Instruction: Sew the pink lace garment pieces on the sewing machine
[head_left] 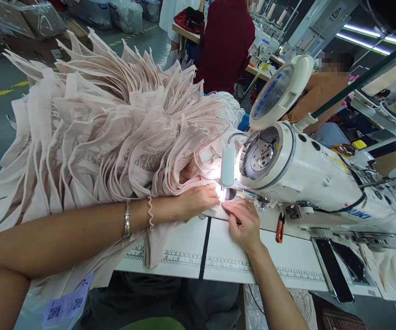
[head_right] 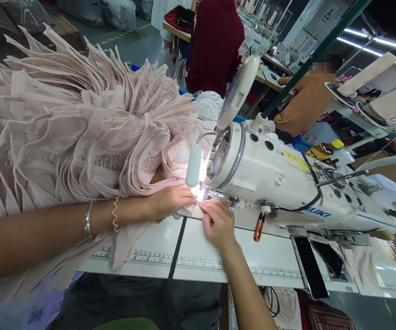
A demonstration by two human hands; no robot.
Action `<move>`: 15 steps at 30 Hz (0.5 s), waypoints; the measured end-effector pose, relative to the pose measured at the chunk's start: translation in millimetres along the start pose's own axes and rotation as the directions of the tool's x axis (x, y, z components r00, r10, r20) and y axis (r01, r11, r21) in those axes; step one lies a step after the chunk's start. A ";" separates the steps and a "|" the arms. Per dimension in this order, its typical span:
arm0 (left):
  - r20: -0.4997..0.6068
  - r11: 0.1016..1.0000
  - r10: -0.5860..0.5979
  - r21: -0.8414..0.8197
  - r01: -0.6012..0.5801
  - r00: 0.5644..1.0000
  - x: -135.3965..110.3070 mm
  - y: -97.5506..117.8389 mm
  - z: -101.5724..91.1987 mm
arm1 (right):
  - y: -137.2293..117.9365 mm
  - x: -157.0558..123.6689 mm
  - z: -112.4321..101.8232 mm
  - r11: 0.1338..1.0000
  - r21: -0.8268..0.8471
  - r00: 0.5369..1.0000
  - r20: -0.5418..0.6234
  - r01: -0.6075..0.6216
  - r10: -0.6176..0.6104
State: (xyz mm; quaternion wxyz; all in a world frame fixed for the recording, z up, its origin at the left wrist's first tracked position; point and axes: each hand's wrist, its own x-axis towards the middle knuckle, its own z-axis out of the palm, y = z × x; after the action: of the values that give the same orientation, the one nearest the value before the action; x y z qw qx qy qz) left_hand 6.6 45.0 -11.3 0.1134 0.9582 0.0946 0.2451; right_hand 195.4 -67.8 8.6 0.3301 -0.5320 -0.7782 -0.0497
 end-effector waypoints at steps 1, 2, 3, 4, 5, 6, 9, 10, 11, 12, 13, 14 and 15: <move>0.014 1.000 0.002 -0.004 -0.002 1.000 0.1 0.7 -1.7 | 0.2 -0.2 0.3 1.000 -0.011 1.000 0.009 0.007 -0.007; 0.032 1.000 0.005 -0.004 -0.005 0.999 0.1 1.5 -3.7 | 0.4 -0.3 0.6 1.000 -0.021 1.000 0.019 0.004 -0.003; 0.047 1.000 0.000 0.003 -0.001 0.999 0.1 2.3 -5.9 | 0.7 -0.4 0.9 1.000 -0.026 1.000 0.029 -0.009 0.009; 0.054 1.000 -0.016 0.015 0.015 0.998 -0.1 3.1 -8.2 | 1.0 -0.5 1.1 0.999 -0.024 0.999 0.038 -0.030 0.030; 0.056 0.999 -0.036 0.029 0.034 0.998 -0.5 3.9 -10.5 | 1.3 -0.7 1.1 0.998 -0.018 0.997 0.045 -0.056 0.056; 0.061 0.998 -0.049 0.041 0.046 0.997 -1.2 4.5 -12.8 | 1.5 -0.9 1.0 0.997 -0.012 0.995 0.051 -0.080 0.081; 0.108 0.997 -0.025 0.074 0.017 0.994 -3.5 5.3 -18.7 | 1.8 -2.2 0.0 0.992 -0.027 0.991 0.055 -0.124 0.125; 0.129 0.997 -0.005 0.081 -0.005 0.992 -4.1 5.2 -20.1 | 1.9 -2.7 -0.3 0.991 -0.039 0.990 0.053 -0.129 0.131; 0.146 0.996 0.009 0.089 -0.022 0.989 -4.5 5.0 -21.1 | 2.1 -3.1 -0.5 0.991 -0.049 0.990 0.052 -0.127 0.130; 0.152 0.995 0.011 0.098 -0.026 0.988 -4.7 4.8 -21.9 | 2.4 -3.6 -0.4 0.991 -0.056 0.990 0.053 -0.124 0.127; 0.151 0.994 0.007 0.105 -0.023 0.989 -4.7 4.5 -22.3 | 3.0 -4.0 -0.2 0.991 -0.060 0.991 0.057 -0.117 0.121; 0.147 0.994 0.001 0.110 -0.017 0.989 -4.4 4.3 -22.6 | 3.8 -4.5 0.3 0.992 -0.060 0.992 0.062 -0.108 0.111; 0.146 0.993 -0.003 0.114 -0.014 0.989 -3.9 4.2 -22.9 | 4.7 -4.9 1.0 0.994 -0.059 0.993 0.066 -0.097 0.101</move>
State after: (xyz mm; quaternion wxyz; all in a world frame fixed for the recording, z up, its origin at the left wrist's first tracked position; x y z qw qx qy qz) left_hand -7.5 44.0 7.7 0.0643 0.9787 0.0974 0.1691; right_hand 200.0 -69.3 3.8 0.2904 -0.5802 -0.7600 -0.0366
